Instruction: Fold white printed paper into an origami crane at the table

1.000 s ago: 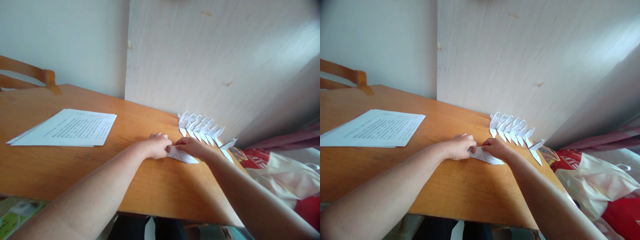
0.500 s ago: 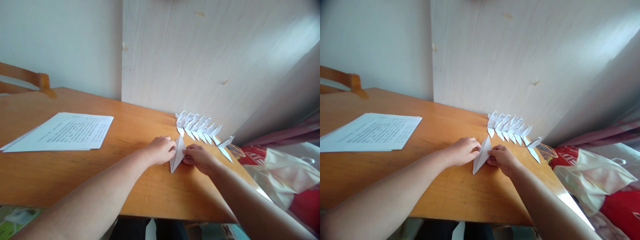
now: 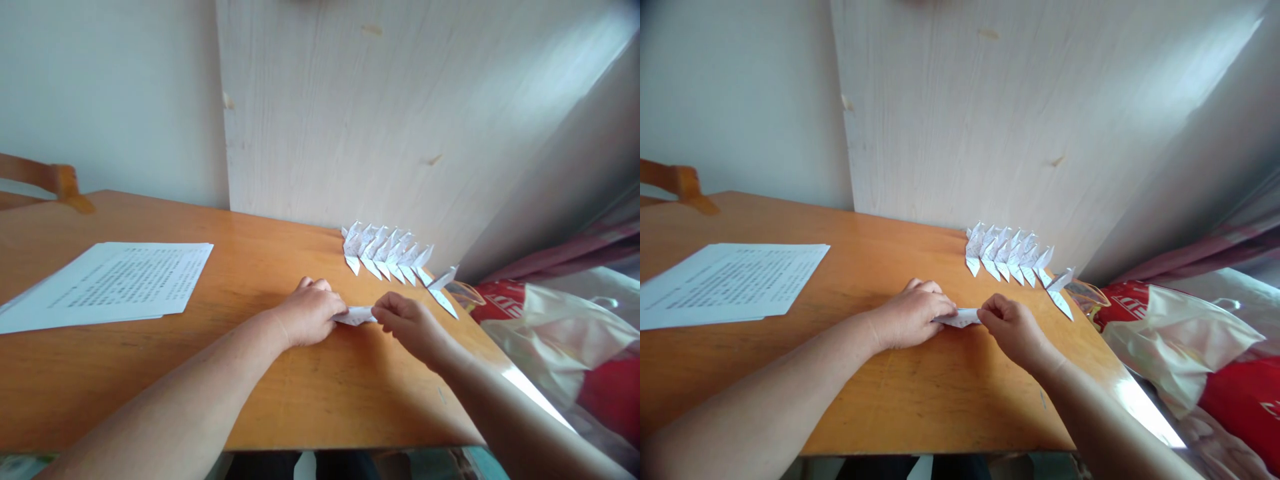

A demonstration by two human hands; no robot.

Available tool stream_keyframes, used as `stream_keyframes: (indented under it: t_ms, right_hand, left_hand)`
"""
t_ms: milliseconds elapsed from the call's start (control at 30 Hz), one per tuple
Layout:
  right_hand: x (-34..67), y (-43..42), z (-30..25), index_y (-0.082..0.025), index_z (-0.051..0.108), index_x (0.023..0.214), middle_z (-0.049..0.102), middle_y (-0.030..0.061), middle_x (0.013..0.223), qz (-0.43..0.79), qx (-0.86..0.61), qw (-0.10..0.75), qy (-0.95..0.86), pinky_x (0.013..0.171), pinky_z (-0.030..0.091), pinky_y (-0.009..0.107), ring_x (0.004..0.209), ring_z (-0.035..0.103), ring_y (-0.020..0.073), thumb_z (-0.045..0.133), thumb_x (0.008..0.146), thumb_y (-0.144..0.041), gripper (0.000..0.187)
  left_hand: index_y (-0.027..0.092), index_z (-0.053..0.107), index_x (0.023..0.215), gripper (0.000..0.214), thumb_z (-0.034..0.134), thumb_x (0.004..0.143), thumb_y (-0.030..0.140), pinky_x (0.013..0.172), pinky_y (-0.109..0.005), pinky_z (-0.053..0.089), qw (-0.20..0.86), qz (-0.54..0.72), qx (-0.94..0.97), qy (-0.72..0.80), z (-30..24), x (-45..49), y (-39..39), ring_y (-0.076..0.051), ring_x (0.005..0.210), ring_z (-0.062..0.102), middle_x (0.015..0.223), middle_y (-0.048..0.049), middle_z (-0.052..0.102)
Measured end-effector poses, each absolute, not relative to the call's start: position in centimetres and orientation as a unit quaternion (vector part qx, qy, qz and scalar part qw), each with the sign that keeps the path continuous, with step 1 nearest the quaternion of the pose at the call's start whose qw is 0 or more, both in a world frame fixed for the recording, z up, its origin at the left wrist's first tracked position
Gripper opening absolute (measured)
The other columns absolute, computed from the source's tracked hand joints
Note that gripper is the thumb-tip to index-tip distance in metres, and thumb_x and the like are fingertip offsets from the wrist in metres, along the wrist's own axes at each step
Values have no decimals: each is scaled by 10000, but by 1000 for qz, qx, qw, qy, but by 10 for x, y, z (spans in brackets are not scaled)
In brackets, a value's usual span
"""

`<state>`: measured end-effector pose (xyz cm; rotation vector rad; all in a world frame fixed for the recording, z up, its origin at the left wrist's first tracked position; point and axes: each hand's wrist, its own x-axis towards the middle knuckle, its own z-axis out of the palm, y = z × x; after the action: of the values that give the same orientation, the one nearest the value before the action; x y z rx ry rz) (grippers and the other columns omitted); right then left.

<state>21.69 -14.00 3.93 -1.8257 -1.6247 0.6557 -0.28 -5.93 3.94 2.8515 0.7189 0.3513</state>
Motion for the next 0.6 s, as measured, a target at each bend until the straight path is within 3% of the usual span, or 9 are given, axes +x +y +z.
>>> stream_keyframes:
  t_ms: [133,200,333,500,600]
  right_hand:
    - [217,-133,43,-218,706,927,677,61,941,100,-595,257,-755,780,453,320,885,613,204,531,907,-220,176]
    - [214,-130,44,-220,722,961,668,73,946,78,-569,211,-791,824,444,338,913,601,215,513,916,-177,218]
    - [208,-130,43,-220,737,935,635,66,871,72,-549,143,-820,786,435,323,849,580,204,496,929,-151,251]
    - [207,-135,38,-208,708,861,602,59,846,61,-541,137,-828,745,420,302,820,559,194,513,925,-152,213]
    - [210,-136,34,-205,695,908,603,63,868,69,-539,156,-825,753,427,307,833,560,198,511,909,-131,198]
  left_hand:
    - [318,698,990,306,511,838,130,939,-392,330,95,122,960,235,39,-5,-58,-244,1172,511,984,-20,716]
    - [309,689,1004,315,520,817,120,972,-395,326,93,116,959,240,40,-5,-59,-249,1236,482,1020,-30,707]
    - [300,671,1067,319,583,789,171,989,-396,339,101,110,957,250,41,-4,-62,-264,1224,490,1071,-39,687]
    - [259,684,850,82,608,823,270,887,-358,394,92,117,961,234,38,-2,-62,-239,1001,563,922,-30,675]
    - [245,669,798,76,611,832,280,837,-344,403,86,120,963,224,37,-2,-61,-222,927,569,890,-29,663]
